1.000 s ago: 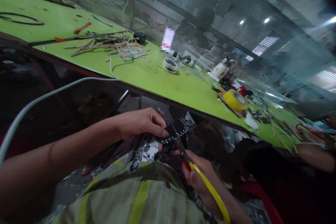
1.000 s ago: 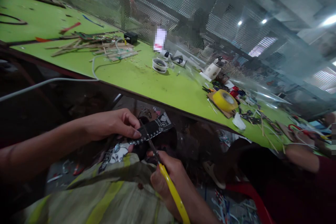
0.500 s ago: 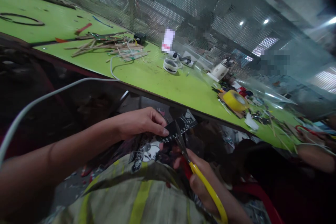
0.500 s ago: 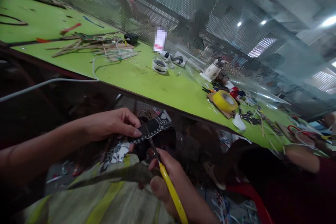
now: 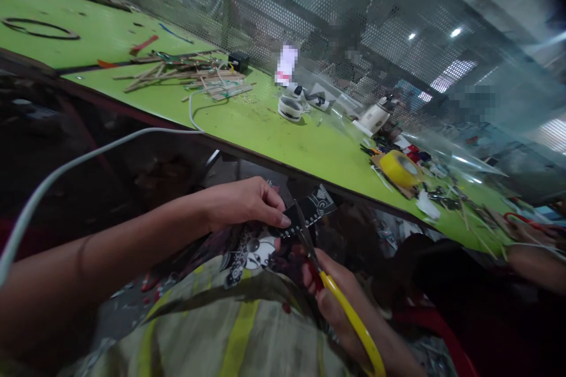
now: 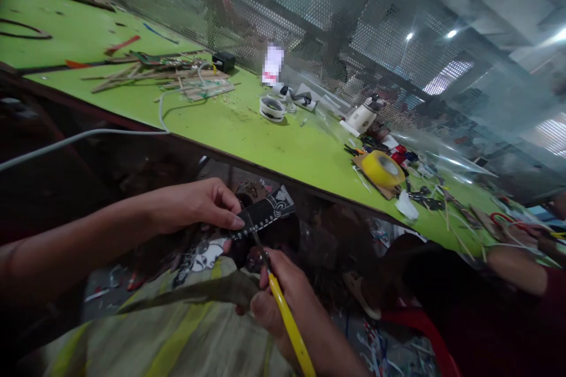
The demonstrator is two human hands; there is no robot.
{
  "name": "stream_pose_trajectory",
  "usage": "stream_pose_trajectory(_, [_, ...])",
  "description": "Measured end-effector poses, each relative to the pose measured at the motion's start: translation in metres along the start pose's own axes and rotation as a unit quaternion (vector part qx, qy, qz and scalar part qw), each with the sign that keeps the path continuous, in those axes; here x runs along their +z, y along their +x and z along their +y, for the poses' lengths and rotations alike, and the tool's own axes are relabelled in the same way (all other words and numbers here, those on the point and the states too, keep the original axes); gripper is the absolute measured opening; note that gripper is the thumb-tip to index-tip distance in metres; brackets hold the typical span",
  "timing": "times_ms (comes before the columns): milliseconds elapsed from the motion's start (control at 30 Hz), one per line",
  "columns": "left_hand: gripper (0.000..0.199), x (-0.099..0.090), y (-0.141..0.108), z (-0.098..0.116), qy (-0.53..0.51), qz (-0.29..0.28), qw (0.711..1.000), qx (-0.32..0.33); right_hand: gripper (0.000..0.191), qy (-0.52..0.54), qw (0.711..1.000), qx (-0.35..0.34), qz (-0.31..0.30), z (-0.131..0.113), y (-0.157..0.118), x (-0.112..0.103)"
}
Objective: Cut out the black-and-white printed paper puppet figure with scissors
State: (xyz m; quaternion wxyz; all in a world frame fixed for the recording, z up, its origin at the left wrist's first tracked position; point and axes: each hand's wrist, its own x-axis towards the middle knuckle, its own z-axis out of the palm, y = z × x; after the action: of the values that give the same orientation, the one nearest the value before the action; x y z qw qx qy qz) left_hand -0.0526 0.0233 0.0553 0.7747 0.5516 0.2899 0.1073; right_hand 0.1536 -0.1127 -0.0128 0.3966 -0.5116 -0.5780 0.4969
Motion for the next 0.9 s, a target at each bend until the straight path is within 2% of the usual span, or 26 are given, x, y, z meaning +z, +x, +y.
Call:
stream_pose_trajectory(133, [0.024,0.000,0.003,0.002,0.004,0.005,1.000,-0.006,0.051,-0.057,0.998,0.001,-0.016,-0.006,0.001,-0.007])
stream_pose_trajectory(233, [0.026,0.000,0.004,0.003,0.017,0.012,1.000,-0.003,0.056,-0.036,0.999,-0.004,-0.023,-0.003,0.002,-0.009])
stream_pose_trajectory(400, [0.025,0.001,0.004,0.004,0.026,0.010,1.000,0.005,0.057,-0.070,0.997,-0.018,0.004,-0.004,0.001,-0.007])
stream_pose_trajectory(633, [0.023,0.003,0.004,0.004,0.018,0.021,1.000,0.003,0.041,-0.090,0.994,-0.065,-0.018,-0.024,0.007,-0.006])
stream_pose_trajectory(767, [0.021,0.003,0.004,0.004,0.013,0.020,1.000,-0.005,0.038,-0.108,0.993,-0.051,-0.024,-0.024,0.006,-0.008])
stream_pose_trajectory(900, [0.021,0.003,0.003,0.002,0.011,0.017,1.000,-0.002,0.050,-0.081,0.995,-0.032,-0.038,-0.021,0.004,-0.009])
